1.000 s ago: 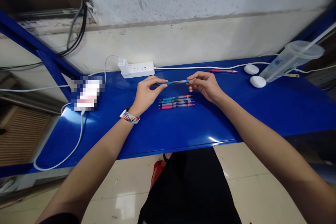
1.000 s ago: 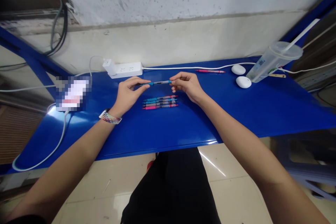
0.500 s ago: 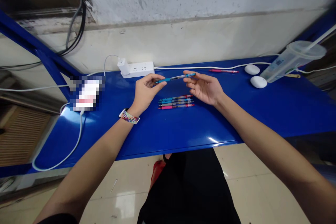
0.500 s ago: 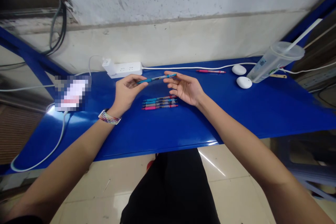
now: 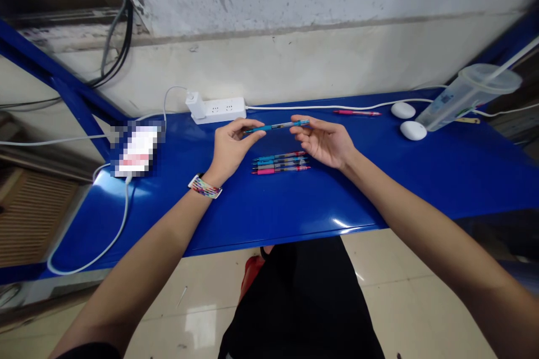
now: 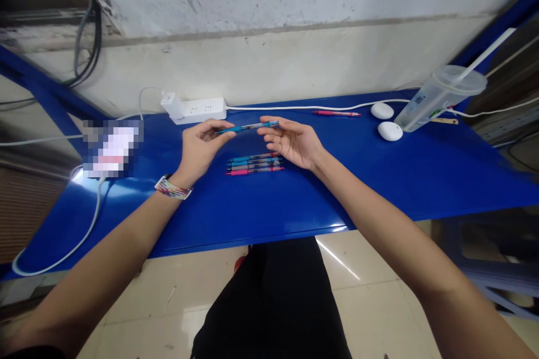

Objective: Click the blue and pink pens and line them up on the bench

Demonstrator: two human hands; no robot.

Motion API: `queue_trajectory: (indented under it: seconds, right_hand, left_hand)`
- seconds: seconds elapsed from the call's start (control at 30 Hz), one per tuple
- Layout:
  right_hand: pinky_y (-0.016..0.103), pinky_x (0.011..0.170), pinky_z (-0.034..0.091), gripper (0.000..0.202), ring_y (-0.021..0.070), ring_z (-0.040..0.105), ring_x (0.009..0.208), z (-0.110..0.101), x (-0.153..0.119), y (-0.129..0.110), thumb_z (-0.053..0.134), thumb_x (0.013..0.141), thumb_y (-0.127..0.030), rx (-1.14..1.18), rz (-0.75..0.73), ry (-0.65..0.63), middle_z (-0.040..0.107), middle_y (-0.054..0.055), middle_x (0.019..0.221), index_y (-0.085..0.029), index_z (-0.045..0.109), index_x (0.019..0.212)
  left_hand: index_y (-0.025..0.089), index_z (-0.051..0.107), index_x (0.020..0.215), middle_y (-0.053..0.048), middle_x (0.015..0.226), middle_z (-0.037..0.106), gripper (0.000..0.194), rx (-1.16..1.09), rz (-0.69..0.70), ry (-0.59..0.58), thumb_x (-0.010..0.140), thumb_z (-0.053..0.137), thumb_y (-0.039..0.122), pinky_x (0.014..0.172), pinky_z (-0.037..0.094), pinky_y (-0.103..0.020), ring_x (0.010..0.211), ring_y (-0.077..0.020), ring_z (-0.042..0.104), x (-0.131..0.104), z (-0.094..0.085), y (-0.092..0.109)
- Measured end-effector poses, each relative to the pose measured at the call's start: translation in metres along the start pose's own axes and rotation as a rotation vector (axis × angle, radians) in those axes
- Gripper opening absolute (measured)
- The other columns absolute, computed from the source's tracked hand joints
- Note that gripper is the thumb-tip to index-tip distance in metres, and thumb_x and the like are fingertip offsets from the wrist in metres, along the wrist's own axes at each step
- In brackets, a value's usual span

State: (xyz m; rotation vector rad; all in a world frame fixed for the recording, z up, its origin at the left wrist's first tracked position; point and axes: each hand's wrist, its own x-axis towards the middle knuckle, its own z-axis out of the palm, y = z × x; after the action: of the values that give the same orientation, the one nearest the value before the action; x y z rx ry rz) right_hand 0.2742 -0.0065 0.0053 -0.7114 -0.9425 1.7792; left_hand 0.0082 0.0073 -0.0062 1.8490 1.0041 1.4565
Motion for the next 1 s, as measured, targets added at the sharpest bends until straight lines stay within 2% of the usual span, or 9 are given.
queue_trajectory:
  seconds: [0.23,0.33,0.43,0.6,0.7,0.83,1.0]
  right_hand:
    - [0.038,0.086,0.073,0.043,0.0257,0.083,0.099,-0.0001,-0.0001,-0.0018,0.073,0.090,-0.043,-0.070,-0.064,0.022,0.086,0.013,0.117,-0.018,0.077,0.124]
    - [0.040,0.089,0.073,0.041,0.0277,0.082,0.104,-0.0011,0.0016,-0.0008,0.075,0.088,-0.043,-0.091,-0.096,0.041,0.085,0.013,0.113,-0.018,0.077,0.121]
    - [0.039,0.089,0.073,0.037,0.0269,0.082,0.103,-0.0027,0.0039,0.0008,0.077,0.086,-0.038,-0.076,-0.101,0.069,0.085,0.012,0.108,-0.018,0.077,0.117]
    - [0.035,0.089,0.072,0.038,0.0239,0.082,0.101,-0.0033,0.0039,0.0015,0.077,0.085,-0.035,-0.004,-0.096,0.064,0.085,0.011,0.109,-0.017,0.078,0.118]
    - [0.036,0.090,0.072,0.038,0.0258,0.082,0.104,-0.0021,0.0025,0.0013,0.078,0.084,-0.038,-0.052,-0.116,0.082,0.085,0.012,0.109,-0.017,0.078,0.116]
    - [0.039,0.088,0.073,0.043,0.0301,0.082,0.111,-0.0009,0.0019,0.0017,0.074,0.089,-0.049,-0.113,-0.141,0.086,0.084,0.016,0.112,-0.016,0.078,0.117]
    - [0.034,0.087,0.073,0.037,0.0247,0.083,0.101,-0.0045,0.0040,0.0037,0.077,0.085,-0.033,0.013,-0.091,0.045,0.086,0.012,0.106,-0.017,0.077,0.118]
  left_hand:
    - [0.027,0.084,0.108,-0.005,0.108,0.086,0.015,0.006,0.022,0.014,0.094,0.087,0.032,0.088,0.067,-0.039,0.093,-0.0209,0.079,0.0010,-0.0015,0.0016]
    - [0.026,0.082,0.109,-0.005,0.110,0.085,0.016,-0.007,0.013,0.009,0.094,0.086,0.031,0.090,0.068,-0.040,0.094,-0.0213,0.080,0.0011,-0.0025,0.0025]
    - [0.025,0.083,0.107,-0.006,0.110,0.085,0.014,-0.016,0.005,-0.006,0.094,0.086,0.029,0.094,0.068,-0.041,0.100,-0.0228,0.081,0.0007,-0.0023,0.0038]
    - [0.025,0.084,0.107,-0.006,0.107,0.085,0.015,-0.041,-0.013,0.006,0.093,0.087,0.029,0.092,0.068,-0.042,0.096,-0.0224,0.081,0.0002,-0.0017,0.0059]
    - [0.025,0.084,0.105,-0.006,0.107,0.086,0.014,-0.030,-0.029,0.003,0.092,0.087,0.030,0.094,0.068,-0.043,0.097,-0.0230,0.081,0.0000,-0.0011,0.0067]
    - [0.025,0.085,0.105,-0.006,0.106,0.086,0.014,-0.027,-0.034,0.002,0.092,0.087,0.029,0.093,0.068,-0.042,0.094,-0.0223,0.080,0.0000,-0.0010,0.0068]
    - [0.024,0.085,0.105,-0.007,0.107,0.086,0.013,-0.020,-0.030,0.007,0.092,0.086,0.028,0.092,0.068,-0.040,0.096,-0.0226,0.080,0.0005,-0.0019,0.0062]
